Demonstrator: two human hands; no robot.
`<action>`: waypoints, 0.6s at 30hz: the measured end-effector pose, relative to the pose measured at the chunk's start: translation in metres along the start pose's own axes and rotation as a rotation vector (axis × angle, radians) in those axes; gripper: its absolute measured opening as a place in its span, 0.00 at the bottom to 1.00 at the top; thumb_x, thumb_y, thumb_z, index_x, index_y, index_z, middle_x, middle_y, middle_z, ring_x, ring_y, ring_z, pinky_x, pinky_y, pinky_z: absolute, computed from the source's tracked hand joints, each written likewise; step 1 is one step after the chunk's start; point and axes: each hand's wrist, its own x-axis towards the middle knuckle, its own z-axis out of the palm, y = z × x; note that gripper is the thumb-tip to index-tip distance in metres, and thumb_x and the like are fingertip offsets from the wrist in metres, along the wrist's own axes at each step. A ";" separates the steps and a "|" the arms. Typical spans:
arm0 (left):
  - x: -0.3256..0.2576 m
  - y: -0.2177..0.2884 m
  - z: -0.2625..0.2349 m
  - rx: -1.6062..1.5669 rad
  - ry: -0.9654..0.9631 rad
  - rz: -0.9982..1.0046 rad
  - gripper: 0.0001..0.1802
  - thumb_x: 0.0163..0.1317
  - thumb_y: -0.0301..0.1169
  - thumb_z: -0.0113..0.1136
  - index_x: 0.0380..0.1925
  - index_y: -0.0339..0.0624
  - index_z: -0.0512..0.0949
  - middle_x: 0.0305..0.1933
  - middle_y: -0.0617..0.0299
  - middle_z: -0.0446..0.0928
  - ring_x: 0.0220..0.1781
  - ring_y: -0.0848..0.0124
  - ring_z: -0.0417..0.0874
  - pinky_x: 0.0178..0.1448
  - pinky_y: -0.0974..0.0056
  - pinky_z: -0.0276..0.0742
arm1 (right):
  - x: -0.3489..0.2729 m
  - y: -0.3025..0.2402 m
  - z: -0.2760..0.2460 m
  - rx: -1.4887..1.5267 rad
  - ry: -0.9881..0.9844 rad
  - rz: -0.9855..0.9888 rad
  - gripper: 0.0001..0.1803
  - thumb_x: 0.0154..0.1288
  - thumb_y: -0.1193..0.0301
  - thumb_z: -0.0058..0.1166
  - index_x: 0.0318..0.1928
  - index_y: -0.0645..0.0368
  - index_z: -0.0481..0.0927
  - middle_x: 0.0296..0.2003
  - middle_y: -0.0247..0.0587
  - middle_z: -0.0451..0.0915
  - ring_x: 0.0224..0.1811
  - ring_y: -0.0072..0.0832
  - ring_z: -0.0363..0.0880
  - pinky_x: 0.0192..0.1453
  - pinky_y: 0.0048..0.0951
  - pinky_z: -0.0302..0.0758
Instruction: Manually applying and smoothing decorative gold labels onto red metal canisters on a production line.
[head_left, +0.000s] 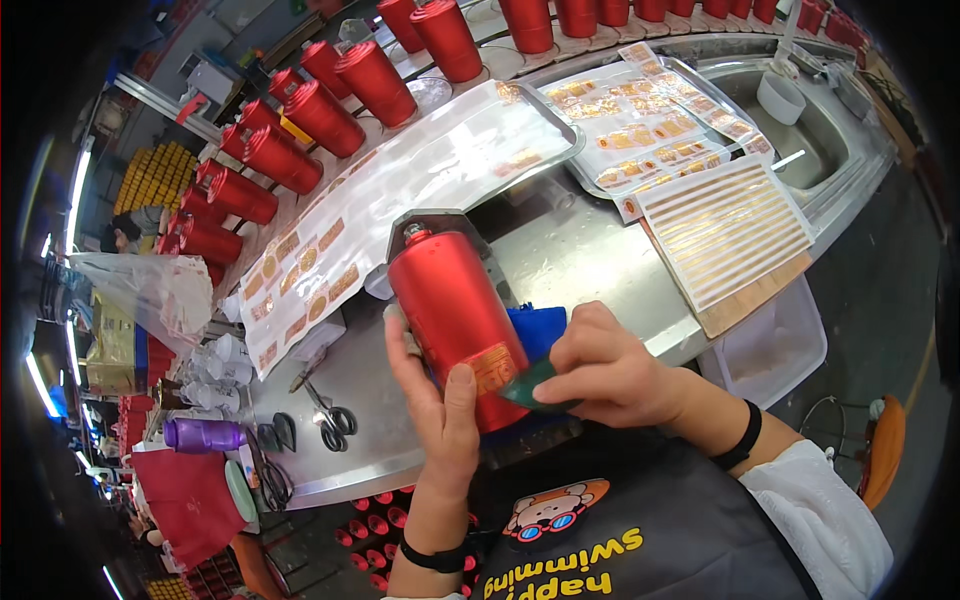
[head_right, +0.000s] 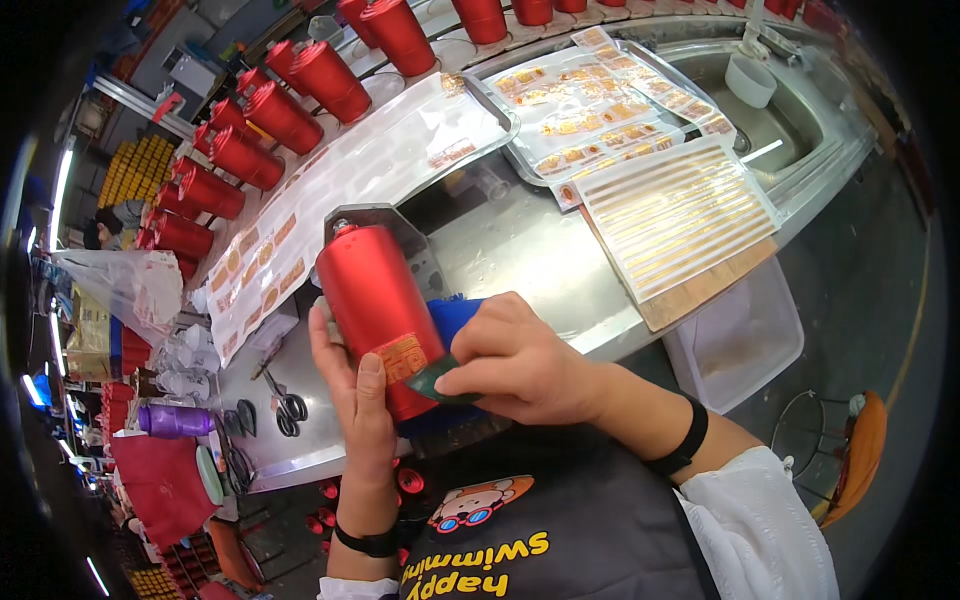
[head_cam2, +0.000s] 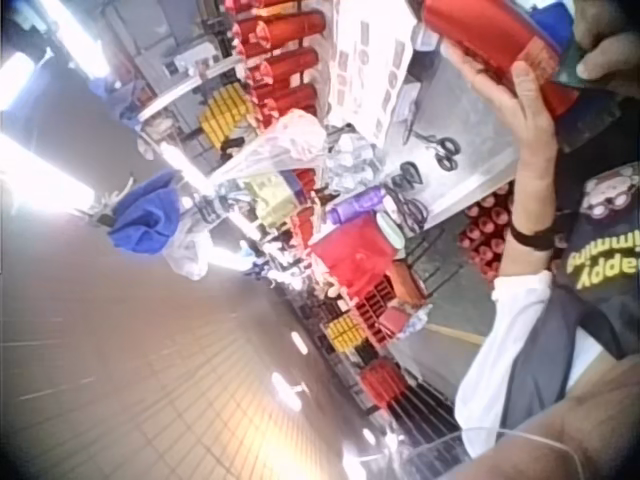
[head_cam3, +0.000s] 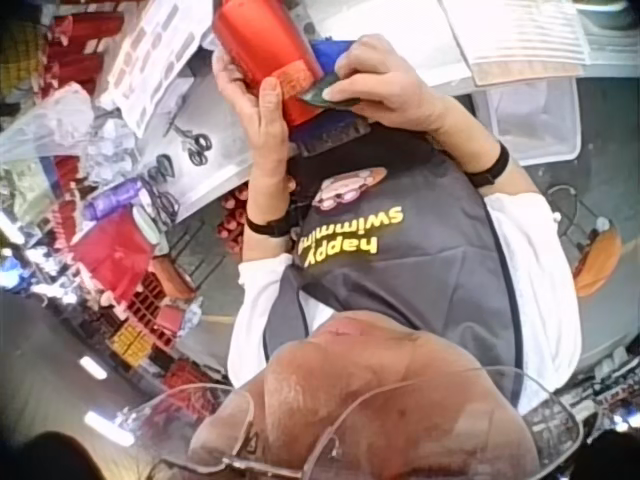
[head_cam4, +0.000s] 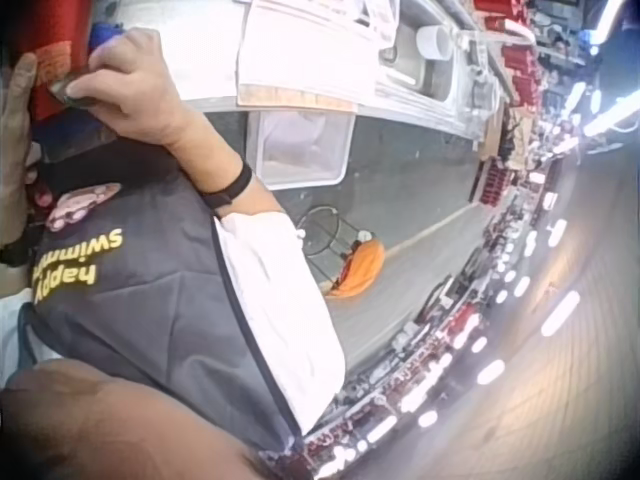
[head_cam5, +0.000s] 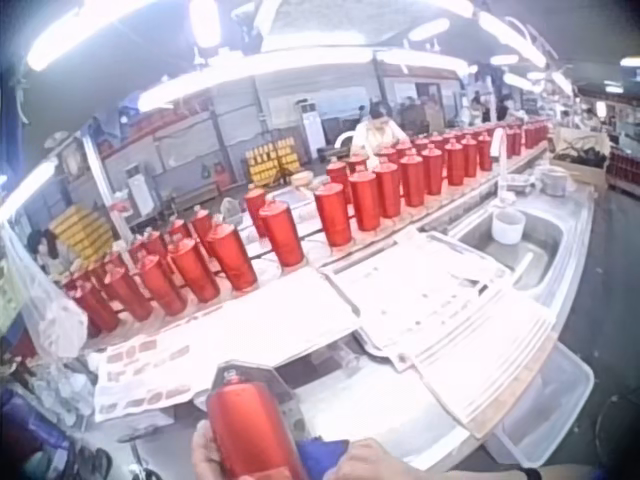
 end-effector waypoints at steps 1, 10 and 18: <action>-0.001 -0.001 -0.001 0.123 0.031 0.050 0.42 0.69 0.39 0.49 0.72 0.31 0.39 0.74 0.45 0.48 0.75 0.58 0.50 0.76 0.56 0.41 | 0.000 0.000 -0.002 0.102 -0.015 0.047 0.15 0.48 0.75 0.64 0.40 0.52 0.82 0.33 0.33 0.73 0.38 0.35 0.72 0.49 0.36 0.65; 0.000 0.022 -0.010 0.854 -0.097 0.385 0.31 0.67 0.46 0.50 0.62 0.35 0.68 0.68 0.40 0.63 0.72 0.43 0.57 0.75 0.41 0.35 | -0.003 0.014 -0.005 0.769 0.094 0.931 0.09 0.67 0.67 0.56 0.42 0.60 0.77 0.31 0.25 0.76 0.32 0.09 0.71 0.35 0.16 0.69; -0.008 0.033 -0.007 1.172 -0.170 0.507 0.31 0.64 0.57 0.50 0.56 0.45 0.77 0.63 0.45 0.71 0.71 0.47 0.59 0.75 0.39 0.33 | 0.003 0.022 -0.002 0.934 0.194 0.895 0.11 0.68 0.67 0.56 0.44 0.61 0.80 0.33 0.27 0.80 0.34 0.10 0.74 0.38 0.17 0.72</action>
